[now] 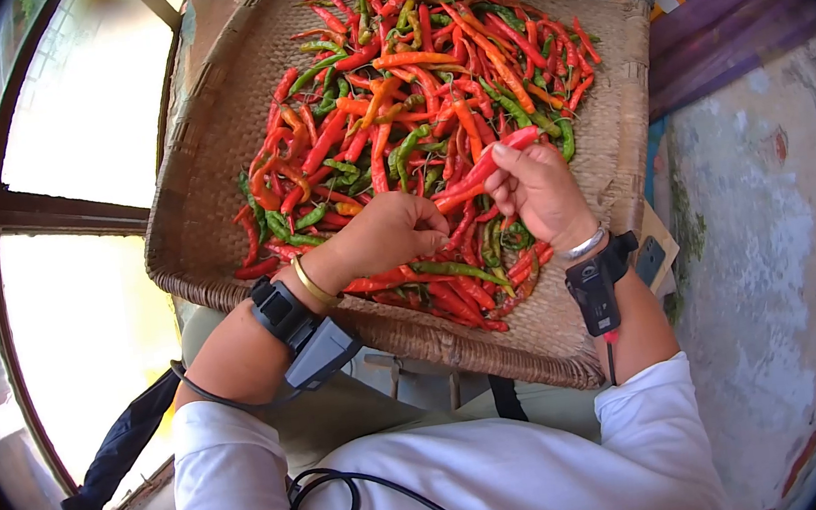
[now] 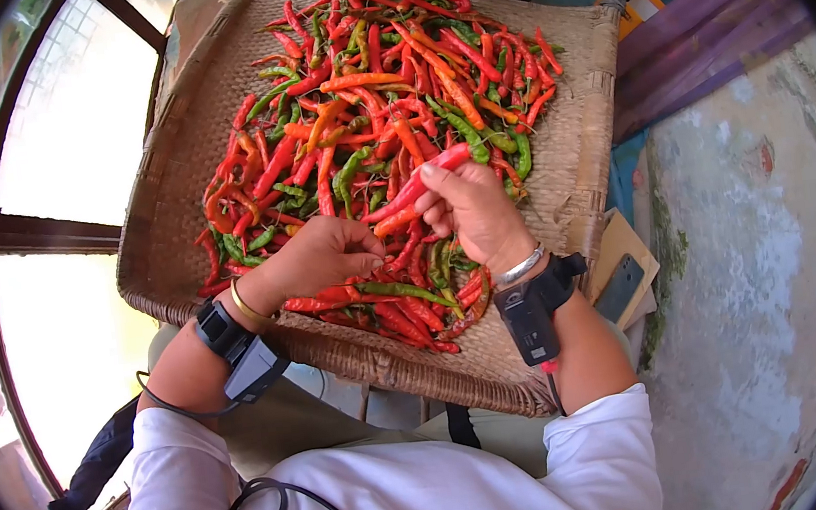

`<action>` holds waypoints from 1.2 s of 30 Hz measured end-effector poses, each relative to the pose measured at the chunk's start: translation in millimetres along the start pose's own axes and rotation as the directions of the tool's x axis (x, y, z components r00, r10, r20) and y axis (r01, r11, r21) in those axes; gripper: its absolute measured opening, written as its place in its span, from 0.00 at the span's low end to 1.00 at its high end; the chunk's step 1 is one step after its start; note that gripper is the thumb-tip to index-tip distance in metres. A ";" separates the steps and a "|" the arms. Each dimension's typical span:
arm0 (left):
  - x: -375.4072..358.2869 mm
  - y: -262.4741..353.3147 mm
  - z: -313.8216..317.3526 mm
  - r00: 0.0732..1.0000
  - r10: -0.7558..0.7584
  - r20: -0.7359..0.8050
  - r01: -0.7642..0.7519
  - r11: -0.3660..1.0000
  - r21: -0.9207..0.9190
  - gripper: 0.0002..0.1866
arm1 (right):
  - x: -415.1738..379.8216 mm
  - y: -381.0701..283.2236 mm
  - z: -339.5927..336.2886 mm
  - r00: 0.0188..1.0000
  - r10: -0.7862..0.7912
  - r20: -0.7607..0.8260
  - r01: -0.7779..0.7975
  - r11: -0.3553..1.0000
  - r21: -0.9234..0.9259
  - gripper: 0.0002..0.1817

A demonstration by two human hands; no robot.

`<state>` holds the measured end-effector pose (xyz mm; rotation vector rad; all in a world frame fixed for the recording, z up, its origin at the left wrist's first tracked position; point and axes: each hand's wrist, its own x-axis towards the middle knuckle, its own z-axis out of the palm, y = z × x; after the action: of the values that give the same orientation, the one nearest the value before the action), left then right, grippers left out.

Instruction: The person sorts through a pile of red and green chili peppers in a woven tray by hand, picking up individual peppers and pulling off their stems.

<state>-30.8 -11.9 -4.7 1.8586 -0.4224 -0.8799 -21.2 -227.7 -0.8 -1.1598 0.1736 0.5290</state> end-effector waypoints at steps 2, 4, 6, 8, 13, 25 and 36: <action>-0.5 -3.2 0.9 0.998 0.055 -0.025 -0.052 0.993 0.111 0.05 | 10.0 -13.0 -8.2 0.974 -0.201 -0.102 0.223 0.928 0.298 0.13; -0.3 -2.8 0.9 0.970 0.220 -0.102 -0.152 0.879 0.453 0.07 | 10.9 -26.2 -10.8 0.954 -0.188 -0.233 0.272 0.869 0.414 0.15; 2.4 -10.0 2.5 0.947 0.300 -0.118 -0.209 0.850 0.483 0.09 | 10.0 -20.7 -14.9 0.981 -0.147 -0.128 0.173 0.959 0.225 0.16; 5.0 -15.5 3.4 0.915 0.380 -0.137 -0.264 0.818 0.511 0.10 | 8.4 -9.3 -3.0 1.000 -0.001 0.006 0.003 0.935 -0.355 0.18; 8.7 -14.3 5.6 0.991 0.132 -0.015 -0.110 0.883 0.457 0.10 | 10.9 33.6 10.1 0.880 -0.274 0.387 0.439 0.164 -0.883 0.18; 6.5 1.5 -6.3 0.993 -0.114 0.021 0.114 0.993 0.038 0.10 | -1.6 21.4 14.8 0.861 -0.197 0.468 0.437 -0.180 -0.881 0.08; -0.7 13.3 -5.3 0.992 -0.056 0.110 0.100 0.886 -0.453 0.11 | -11.0 6.8 23.2 0.987 0.044 0.154 -0.014 0.981 -0.194 0.06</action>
<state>-26.1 -14.0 8.7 1.4079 -0.1735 -1.0252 -37.1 -208.0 7.3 -1.2988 0.0029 0.6722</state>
